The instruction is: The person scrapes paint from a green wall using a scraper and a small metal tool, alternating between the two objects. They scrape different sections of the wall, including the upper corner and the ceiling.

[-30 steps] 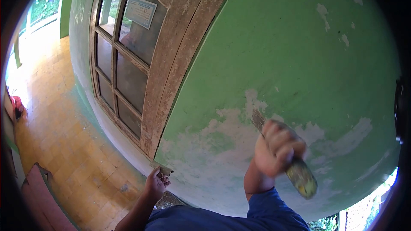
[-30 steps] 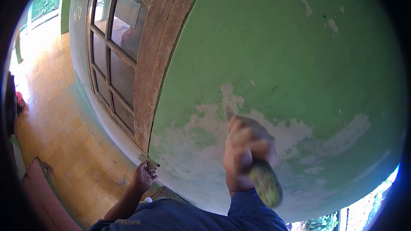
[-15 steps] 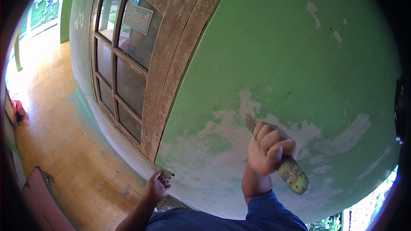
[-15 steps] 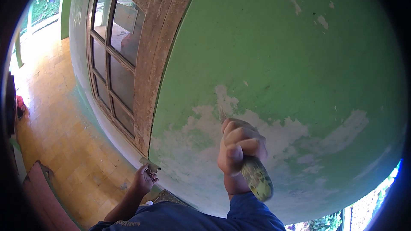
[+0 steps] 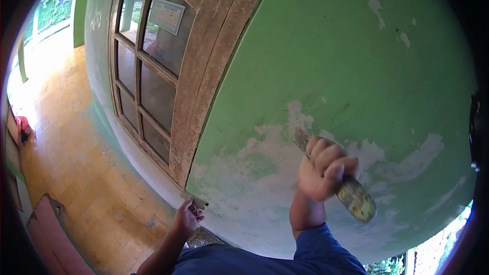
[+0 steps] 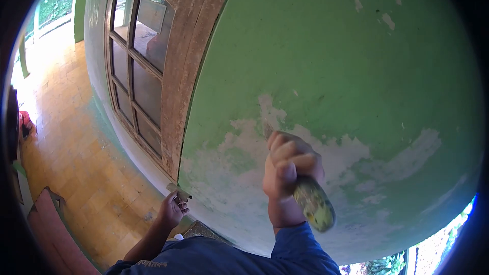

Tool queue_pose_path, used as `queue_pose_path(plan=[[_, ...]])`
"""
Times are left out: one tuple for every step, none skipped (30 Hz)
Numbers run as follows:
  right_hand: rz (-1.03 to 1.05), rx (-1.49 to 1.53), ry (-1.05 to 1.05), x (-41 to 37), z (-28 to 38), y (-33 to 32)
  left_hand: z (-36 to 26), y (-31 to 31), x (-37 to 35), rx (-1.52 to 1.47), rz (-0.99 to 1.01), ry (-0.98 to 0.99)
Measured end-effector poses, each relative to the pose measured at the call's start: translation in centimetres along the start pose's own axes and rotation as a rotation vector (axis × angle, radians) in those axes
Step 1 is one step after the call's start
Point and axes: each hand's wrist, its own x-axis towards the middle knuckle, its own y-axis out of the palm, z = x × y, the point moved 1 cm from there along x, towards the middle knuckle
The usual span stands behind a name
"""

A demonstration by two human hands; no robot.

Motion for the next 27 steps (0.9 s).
queue_pose_path(plan=[[0.026,-0.026,-0.038,0.1,-0.4,-0.1,0.1,0.0,0.1,-0.004,-0.001,0.0],[0.021,-0.032,-0.033,0.2,-1.3,-0.4,0.2,-0.1,0.3,-0.004,-0.023,-0.008],[0.021,-0.143,0.023,0.1,-2.6,-0.6,0.3,-0.3,0.3,0.001,-0.045,-0.021],[0.023,-0.253,0.078,0.0,-3.3,-0.8,0.4,-0.5,0.3,0.007,-0.046,-0.029],[-0.024,-0.24,0.032,-0.3,-3.2,-0.8,0.5,-0.6,0.5,0.003,-0.007,-0.033],[-0.019,-0.234,0.031,-0.3,-2.3,-0.6,0.4,-0.6,0.6,-0.005,0.033,-0.032],[-0.007,-0.111,-0.007,0.0,-0.8,-0.3,0.4,-0.7,0.8,-0.014,0.035,-0.024],[0.004,0.012,-0.042,0.2,-0.2,-0.1,0.4,-0.9,0.9,-0.028,0.035,-0.025],[-0.016,-0.014,-0.039,0.1,-0.8,0.0,0.5,-1.0,0.9,-0.036,0.033,-0.032],[-0.022,-0.02,-0.035,0.2,-1.7,0.0,0.5,-0.8,0.7,-0.032,0.029,-0.039],[-0.011,-0.134,0.057,0.4,-2.8,-0.2,0.4,-0.5,0.6,-0.018,0.01,-0.042],[0.002,-0.245,0.148,0.3,-3.4,-0.4,0.4,-0.3,0.5,-0.006,-0.006,-0.041],[-0.037,-0.245,0.067,-0.1,-3.4,-0.5,0.3,-0.1,0.4,-0.007,-0.005,-0.039],[-0.035,-0.24,0.067,-0.2,-2.5,-0.3,0.2,-0.1,0.2,-0.004,0.003,-0.039],[-0.006,-0.122,0.023,0.1,-1.2,-0.1,0.1,0.1,0.3,-0.005,0.012,-0.035],[0.022,-0.004,-0.019,0.3,-0.6,0.1,0.1,0.0,0.5,-0.014,0.011,-0.028],[-0.042,-0.049,-0.023,0.0,-1.5,0.1,0.1,-0.3,0.8,-0.026,0.014,-0.036],[-0.05,-0.054,-0.014,0.1,-2.2,0.0,0.2,-0.7,0.8,-0.029,0.013,-0.052],[-0.035,-0.153,0.065,0.2,-3.1,-0.2,0.3,-1.0,0.9,-0.021,0.004,-0.063],[-0.014,-0.248,0.142,0.1,-3.6,-0.2,0.4,-1.1,1.0,-0.018,0.029,-0.065],[-0.057,-0.234,0.052,-0.2,-3.4,-0.2,0.3,-1.0,1.2,-0.021,0.058,-0.059],[-0.055,-0.229,0.054,-0.4,-2.5,-0.1,0.2,-1.0,1.0,-0.026,0.055,-0.056],[-0.011,-0.135,0.022,-0.1,-1.3,0.1,0.1,-0.8,0.9,-0.027,0.032,-0.05],[0.033,-0.044,-0.007,0.2,-0.7,0.2,0.1,-0.6,0.9,-0.028,0.007,-0.048],[-0.076,-0.118,-0.014,-0.5,-2.6,-0.2,0.2,-0.5,1.0,-0.029,0.004,-0.052],[-0.084,-0.129,-0.007,-0.5,-3.5,-0.2,0.2,-0.5,0.9,-0.027,-0.009,-0.053],[-0.097,-0.066,0.159,-0.5,-4.4,-0.3,0.1,-0.5,0.8,-0.021,-0.021,-0.054]])
